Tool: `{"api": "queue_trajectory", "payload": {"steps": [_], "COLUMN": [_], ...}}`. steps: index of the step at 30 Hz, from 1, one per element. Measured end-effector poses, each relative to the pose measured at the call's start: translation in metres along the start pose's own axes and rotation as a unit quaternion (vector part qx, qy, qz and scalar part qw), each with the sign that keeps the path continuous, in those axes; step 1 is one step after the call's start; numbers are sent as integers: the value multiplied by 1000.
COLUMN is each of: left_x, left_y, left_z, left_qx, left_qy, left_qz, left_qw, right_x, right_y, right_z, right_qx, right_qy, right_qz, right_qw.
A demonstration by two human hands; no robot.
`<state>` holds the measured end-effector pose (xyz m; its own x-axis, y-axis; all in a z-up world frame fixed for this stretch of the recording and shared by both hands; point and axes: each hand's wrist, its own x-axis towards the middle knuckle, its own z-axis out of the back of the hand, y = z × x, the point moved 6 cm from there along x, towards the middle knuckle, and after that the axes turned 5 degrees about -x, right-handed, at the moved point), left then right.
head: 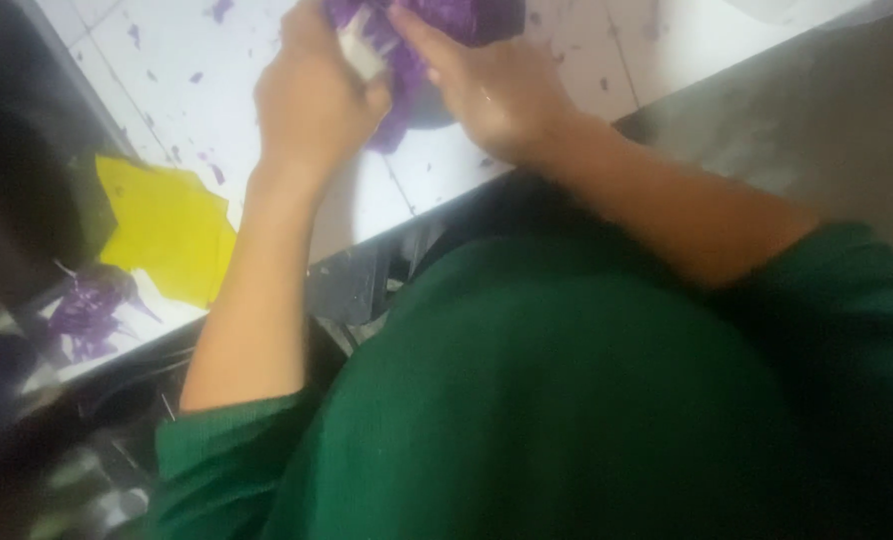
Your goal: Washing and then finely chopping a head of red cabbage on a cutting board in a kitchen.
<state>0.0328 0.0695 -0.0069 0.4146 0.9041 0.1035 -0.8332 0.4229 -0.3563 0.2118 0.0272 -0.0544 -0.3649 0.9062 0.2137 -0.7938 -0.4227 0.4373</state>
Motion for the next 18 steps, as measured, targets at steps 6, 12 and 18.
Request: {"api": "queue_trajectory", "payload": {"steps": [6, 12, 18], "left_x": [3, 2, -4], "left_y": [-3, -9, 1], "left_z": [4, 7, 3], "left_qx": [-11, -7, -9], "left_qy": [2, 15, 11], "left_qz": [6, 11, 27], "left_qw": [1000, 1000, 1000], "right_x": [-44, -6, -19], "right_y": [-10, 0, -1], "right_z": [-40, -6, -30], "right_qx": [-94, -15, 28], "right_qy": [170, 89, 4], "right_qz": [-1, -36, 16], "right_qw": [981, 995, 999]}}
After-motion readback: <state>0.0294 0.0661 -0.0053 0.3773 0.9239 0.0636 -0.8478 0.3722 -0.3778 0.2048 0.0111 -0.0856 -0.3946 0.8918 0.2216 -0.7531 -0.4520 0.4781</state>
